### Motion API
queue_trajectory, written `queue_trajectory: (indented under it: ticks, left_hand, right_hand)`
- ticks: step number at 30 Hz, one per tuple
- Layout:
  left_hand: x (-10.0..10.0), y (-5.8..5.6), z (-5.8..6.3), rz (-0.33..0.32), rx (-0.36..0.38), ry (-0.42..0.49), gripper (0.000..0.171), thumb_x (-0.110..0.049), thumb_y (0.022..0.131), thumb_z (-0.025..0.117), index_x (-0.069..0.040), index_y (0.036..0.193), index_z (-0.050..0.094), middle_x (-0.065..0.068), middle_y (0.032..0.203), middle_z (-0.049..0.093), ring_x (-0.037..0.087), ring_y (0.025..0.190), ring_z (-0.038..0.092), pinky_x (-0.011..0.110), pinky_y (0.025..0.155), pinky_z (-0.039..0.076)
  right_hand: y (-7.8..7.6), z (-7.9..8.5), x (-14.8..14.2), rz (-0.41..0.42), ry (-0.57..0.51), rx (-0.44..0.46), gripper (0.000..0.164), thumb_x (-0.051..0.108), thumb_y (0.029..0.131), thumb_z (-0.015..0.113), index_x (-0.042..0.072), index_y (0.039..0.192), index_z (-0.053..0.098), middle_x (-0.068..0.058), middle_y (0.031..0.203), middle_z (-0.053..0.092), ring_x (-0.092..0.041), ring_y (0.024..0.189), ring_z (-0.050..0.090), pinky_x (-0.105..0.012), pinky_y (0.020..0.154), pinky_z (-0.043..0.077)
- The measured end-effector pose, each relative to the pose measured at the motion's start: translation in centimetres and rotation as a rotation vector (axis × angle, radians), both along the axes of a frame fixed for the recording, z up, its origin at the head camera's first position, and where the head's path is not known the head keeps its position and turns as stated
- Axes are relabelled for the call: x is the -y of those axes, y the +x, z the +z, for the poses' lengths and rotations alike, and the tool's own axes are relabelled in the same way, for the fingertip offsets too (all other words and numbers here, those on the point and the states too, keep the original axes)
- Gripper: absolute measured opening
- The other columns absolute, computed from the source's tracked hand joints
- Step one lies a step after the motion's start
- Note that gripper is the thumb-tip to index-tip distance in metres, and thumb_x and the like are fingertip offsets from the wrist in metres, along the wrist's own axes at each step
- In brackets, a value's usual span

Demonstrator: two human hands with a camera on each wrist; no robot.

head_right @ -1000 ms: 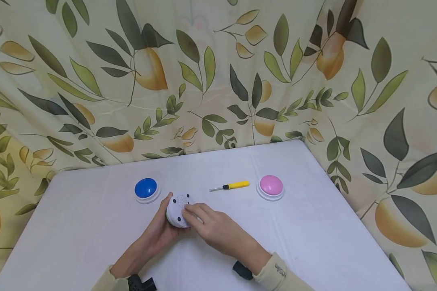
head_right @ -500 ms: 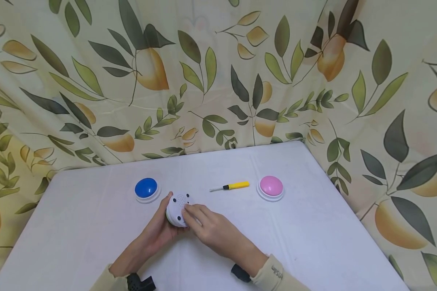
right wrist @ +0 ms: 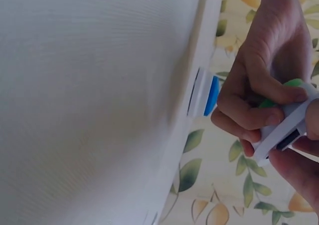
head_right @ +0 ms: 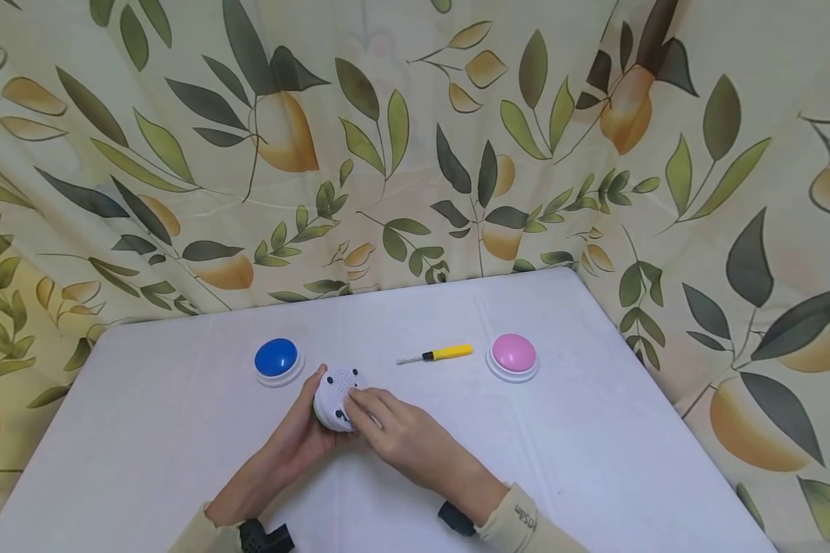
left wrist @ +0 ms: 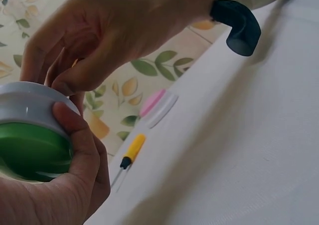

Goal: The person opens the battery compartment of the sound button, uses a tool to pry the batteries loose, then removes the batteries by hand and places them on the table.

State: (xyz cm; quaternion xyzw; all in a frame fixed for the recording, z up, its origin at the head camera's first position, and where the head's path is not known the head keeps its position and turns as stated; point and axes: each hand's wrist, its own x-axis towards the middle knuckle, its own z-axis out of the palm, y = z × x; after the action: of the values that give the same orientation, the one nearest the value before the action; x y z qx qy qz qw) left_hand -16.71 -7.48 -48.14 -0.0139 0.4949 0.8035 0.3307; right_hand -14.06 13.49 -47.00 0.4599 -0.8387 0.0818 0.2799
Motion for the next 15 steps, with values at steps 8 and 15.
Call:
queue_trajectory:
  ticks: [8, 15]
  left_hand:
    - [0.1, -0.1, 0.0, 0.000, 0.014, 0.030, 0.083, -0.075, 0.102, 0.032, -0.023, 0.164, 0.017, 0.014, 0.151, 0.038, 0.018, 0.119, 0.054, 0.031, 0.093, 0.054]
    - [0.2, -0.1, -0.1, -0.011, 0.015, 0.069, 0.081, -0.071, 0.105, 0.031, -0.020, 0.165, 0.015, 0.011, 0.145, 0.043, 0.016, 0.117, 0.054, 0.029, 0.092, 0.054]
  right_hand:
    - [-0.4, 0.3, -0.2, 0.029, -0.040, 0.068, 0.067, 0.004, 0.081, 0.086, 0.005, 0.142, 0.060, -0.009, 0.138, 0.065, -0.018, 0.124, 0.067, -0.024, 0.099, 0.057]
    - [-1.2, 0.1, -1.0, 0.103, -0.162, 0.273, 0.059, 0.008, 0.090, 0.080, 0.012, 0.145, 0.059, -0.005, 0.144, 0.061, -0.019, 0.132, 0.062, -0.029, 0.105, 0.055]
